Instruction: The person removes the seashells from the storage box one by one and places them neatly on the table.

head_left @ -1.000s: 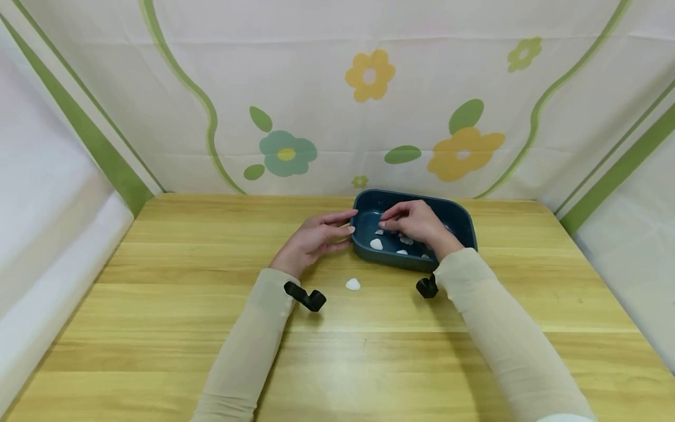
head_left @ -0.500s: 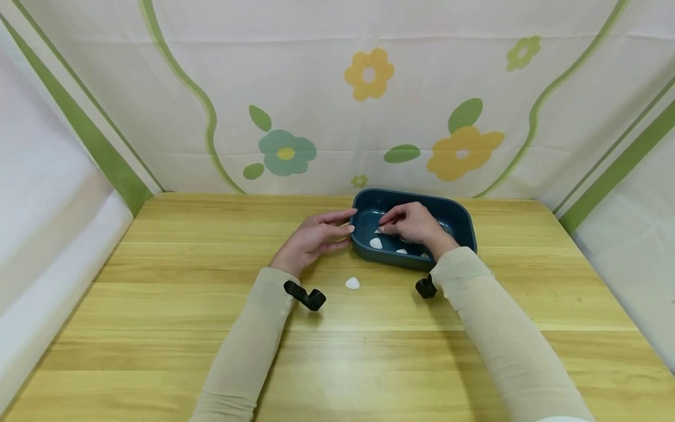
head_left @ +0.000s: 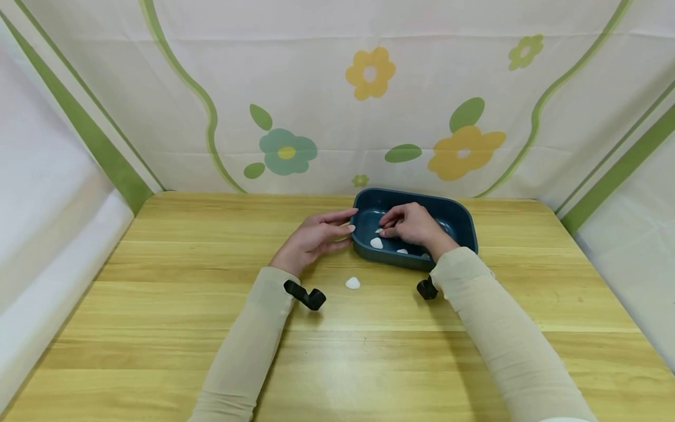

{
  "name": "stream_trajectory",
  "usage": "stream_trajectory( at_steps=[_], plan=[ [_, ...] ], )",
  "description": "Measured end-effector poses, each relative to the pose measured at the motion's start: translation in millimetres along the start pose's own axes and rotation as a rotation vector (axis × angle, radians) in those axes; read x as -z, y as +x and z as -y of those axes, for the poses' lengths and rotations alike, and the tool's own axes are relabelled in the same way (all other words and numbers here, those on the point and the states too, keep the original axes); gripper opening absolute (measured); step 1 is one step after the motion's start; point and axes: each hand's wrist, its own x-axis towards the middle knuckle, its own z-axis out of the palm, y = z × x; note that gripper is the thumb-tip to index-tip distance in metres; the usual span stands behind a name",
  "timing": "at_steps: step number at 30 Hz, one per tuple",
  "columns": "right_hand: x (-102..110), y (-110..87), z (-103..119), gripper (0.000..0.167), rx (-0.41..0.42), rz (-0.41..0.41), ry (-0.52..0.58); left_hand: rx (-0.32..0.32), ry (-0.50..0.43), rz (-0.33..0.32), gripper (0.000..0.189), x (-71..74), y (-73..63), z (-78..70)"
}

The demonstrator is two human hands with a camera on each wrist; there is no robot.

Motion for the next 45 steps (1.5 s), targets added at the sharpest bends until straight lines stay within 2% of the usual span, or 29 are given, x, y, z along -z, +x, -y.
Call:
stream_trajectory(
  at_steps=[45],
  plan=[
    [-3.7,1.0,-1.1,0.012,0.133,-0.024,-0.102,0.009,-0.004,-0.006,0.052,0.8,0.0,-1.3]
  ],
)
